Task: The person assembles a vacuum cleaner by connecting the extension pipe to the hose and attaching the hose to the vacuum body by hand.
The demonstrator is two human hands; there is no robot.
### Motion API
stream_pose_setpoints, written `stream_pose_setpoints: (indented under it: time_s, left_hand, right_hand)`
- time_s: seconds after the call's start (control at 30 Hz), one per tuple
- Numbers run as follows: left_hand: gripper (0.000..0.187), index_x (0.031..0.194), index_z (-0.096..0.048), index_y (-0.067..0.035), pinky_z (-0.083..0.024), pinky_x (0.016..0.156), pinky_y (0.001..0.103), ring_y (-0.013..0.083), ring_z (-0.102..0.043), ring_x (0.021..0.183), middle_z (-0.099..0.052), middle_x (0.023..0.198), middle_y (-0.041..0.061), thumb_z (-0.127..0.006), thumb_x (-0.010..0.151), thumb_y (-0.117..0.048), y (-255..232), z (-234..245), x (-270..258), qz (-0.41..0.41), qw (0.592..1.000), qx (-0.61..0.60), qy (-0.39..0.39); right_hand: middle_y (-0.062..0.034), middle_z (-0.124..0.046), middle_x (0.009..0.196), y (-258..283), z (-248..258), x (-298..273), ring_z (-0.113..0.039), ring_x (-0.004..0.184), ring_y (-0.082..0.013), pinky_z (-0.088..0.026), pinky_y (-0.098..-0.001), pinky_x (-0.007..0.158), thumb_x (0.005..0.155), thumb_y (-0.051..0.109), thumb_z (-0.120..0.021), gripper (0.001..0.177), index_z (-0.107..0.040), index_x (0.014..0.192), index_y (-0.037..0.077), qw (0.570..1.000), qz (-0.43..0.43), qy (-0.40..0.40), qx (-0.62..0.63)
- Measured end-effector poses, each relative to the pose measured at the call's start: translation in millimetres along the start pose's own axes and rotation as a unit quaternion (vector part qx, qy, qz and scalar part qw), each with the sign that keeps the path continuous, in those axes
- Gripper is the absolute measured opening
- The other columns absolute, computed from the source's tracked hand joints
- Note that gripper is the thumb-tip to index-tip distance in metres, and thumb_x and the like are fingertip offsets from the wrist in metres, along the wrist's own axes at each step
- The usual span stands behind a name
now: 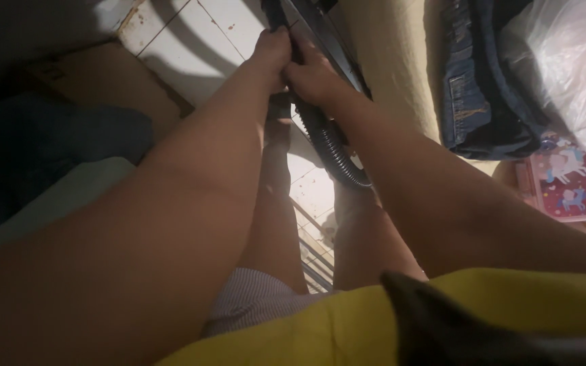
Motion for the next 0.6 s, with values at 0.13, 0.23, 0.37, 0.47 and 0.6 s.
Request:
stream_pose_setpoints:
  time_s: [0.13, 0.23, 0.37, 0.47, 0.6]
  left_hand:
    - [0.04, 0.12, -0.046, -0.001, -0.057, 0.074, 0.048, 0.0359, -0.066, 0.091, -0.06, 0.109, 0.023, -0.044, 0.092, -0.028, 5.9, 5.3, 8.6, -0.025, 0.999, 0.034, -0.027]
    - [0.039, 0.122, -0.044, -0.001, -0.058, 0.078, 0.048, 0.0358, -0.065, 0.096, -0.06, 0.111, 0.022, -0.044, 0.092, -0.027, 6.3, 5.7, 12.9, -0.027, 0.999, -0.008, -0.023]
    - [0.04, 0.123, -0.046, -0.002, -0.056, 0.079, 0.046, 0.035, -0.064, 0.098, -0.06, 0.113, 0.021, -0.044, 0.092, -0.028, 5.8, 6.6, -6.7, -0.057, 0.989, 0.097, -0.095]
    - [0.043, 0.127, -0.041, -0.005, -0.055, 0.078, 0.046, 0.035, -0.062, 0.099, -0.057, 0.115, 0.02, -0.044, 0.091, -0.029, 8.3, -7.7, -23.7, -0.028, 0.988, 0.089, -0.121]
    - [0.045, 0.129, -0.042, -0.005, -0.057, 0.074, 0.045, 0.0353, -0.064, 0.098, -0.058, 0.116, 0.021, -0.044, 0.091, -0.03, 18.5, -17.6, -26.8, 0.03, 0.994, 0.054, -0.095]
  right_hand:
    - [-0.0152, -0.063, 0.119, -7.5, 0.2, 2.2, -0.068, 0.094, -0.0259, -0.056, -0.0361, 0.075, 0.076, 0.026, -0.058, 0.072, -0.034, 0.144, 0.021, 1.0, -0.011, -0.007, -0.004]
    - [-0.0158, -0.063, 0.118, -12.7, 2.0, 8.7, -0.068, 0.092, -0.0247, -0.056, -0.0349, 0.075, 0.077, 0.028, -0.057, 0.073, -0.031, 0.145, 0.022, 0.999, -0.024, 0.004, -0.021]
    - [-0.0172, -0.061, 0.121, 5.1, 4.7, -1.7, -0.067, 0.093, -0.0236, -0.057, -0.0343, 0.072, 0.079, 0.025, -0.065, 0.073, -0.034, 0.145, 0.018, 0.993, 0.093, -0.012, -0.068]
    - [-0.0163, -0.066, 0.105, -12.5, 11.5, -17.7, -0.066, 0.073, -0.0244, -0.055, -0.0353, 0.06, 0.08, 0.031, -0.057, 0.073, -0.028, 0.146, 0.023, 0.996, -0.07, 0.043, -0.018]
    - [-0.0156, -0.066, 0.105, -12.7, 12.4, -14.7, -0.068, 0.076, -0.0227, -0.057, -0.0337, 0.061, 0.081, 0.028, -0.056, 0.072, -0.028, 0.146, 0.021, 0.999, -0.037, 0.033, -0.009]
Point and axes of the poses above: each hand's wrist, its own x-axis towards the middle knuckle, its own z-axis out of the back of the hand, y = z × x, the point moved 8 cm from there along x, towards the middle knuckle
